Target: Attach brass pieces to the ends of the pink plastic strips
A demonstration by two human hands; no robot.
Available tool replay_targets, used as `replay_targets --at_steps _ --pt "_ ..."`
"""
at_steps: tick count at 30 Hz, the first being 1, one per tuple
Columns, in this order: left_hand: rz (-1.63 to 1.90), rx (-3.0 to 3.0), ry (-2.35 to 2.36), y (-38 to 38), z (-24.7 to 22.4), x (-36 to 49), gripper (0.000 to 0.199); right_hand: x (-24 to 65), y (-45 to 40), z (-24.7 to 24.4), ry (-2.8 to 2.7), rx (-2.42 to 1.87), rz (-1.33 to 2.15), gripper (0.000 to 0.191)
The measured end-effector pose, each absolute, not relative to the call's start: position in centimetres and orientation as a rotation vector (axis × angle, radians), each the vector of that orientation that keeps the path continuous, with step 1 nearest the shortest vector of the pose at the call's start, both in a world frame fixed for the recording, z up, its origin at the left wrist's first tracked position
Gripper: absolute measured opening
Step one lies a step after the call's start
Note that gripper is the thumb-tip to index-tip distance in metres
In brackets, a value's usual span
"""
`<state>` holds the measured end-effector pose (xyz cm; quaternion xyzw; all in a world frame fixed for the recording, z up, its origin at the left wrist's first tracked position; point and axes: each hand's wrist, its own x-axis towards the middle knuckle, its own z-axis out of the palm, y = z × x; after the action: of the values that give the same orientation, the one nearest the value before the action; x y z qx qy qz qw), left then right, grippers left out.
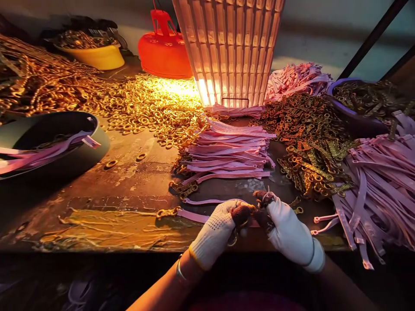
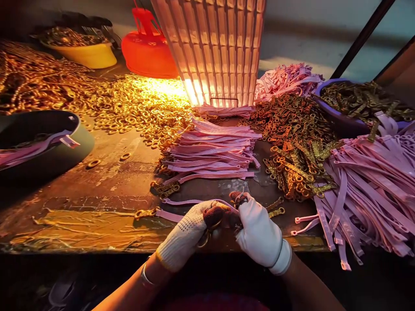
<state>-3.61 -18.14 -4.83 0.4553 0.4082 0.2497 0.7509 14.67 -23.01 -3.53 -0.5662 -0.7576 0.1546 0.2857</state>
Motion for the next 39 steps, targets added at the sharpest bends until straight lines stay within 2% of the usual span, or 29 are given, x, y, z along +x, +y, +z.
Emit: replay_targets --at_steps 4,9,11,14,18,25,32,36,39 --pt "0.465 1.075 0.894 -18.3 -4.5 -3.6 0.039 14.4 -22.9 -3.7 -2.171 -1.630 0.368 0.048" --pt "0.512 1.052 0.958 -17.7 -5.4 -2.9 0.033 13.4 -23.0 -3.4 -2.264 -1.933 0.179 0.010" --pt "0.562 0.947 0.974 -16.8 -5.8 -2.7 0.031 12.7 -23.3 -3.5 -2.311 -1.938 0.237 0.015" --pt "0.568 0.903 0.966 -15.3 -5.2 -2.8 0.034 12.3 -23.2 -4.0 -2.388 -1.895 0.426 0.004" --pt "0.520 1.116 0.980 -14.1 -3.5 -3.6 0.035 13.8 -21.5 -3.5 -2.297 -1.977 0.482 0.009" --pt "0.114 1.257 0.915 -14.2 -2.4 -3.7 0.030 16.1 -19.4 -1.2 -2.585 -1.838 0.767 0.008" --pt "0.303 1.113 0.893 -14.3 -4.3 -2.2 0.045 16.5 -20.2 -2.8 -2.320 -2.009 0.711 0.011" --pt "0.431 0.690 0.794 -13.5 -5.9 -1.1 0.029 16.6 -19.7 -3.2 -2.145 -2.040 0.575 0.020" --pt "0.463 0.342 0.764 -12.9 -6.4 -1.0 0.023 17.4 -18.1 -3.4 -2.063 -2.111 0.436 0.011"
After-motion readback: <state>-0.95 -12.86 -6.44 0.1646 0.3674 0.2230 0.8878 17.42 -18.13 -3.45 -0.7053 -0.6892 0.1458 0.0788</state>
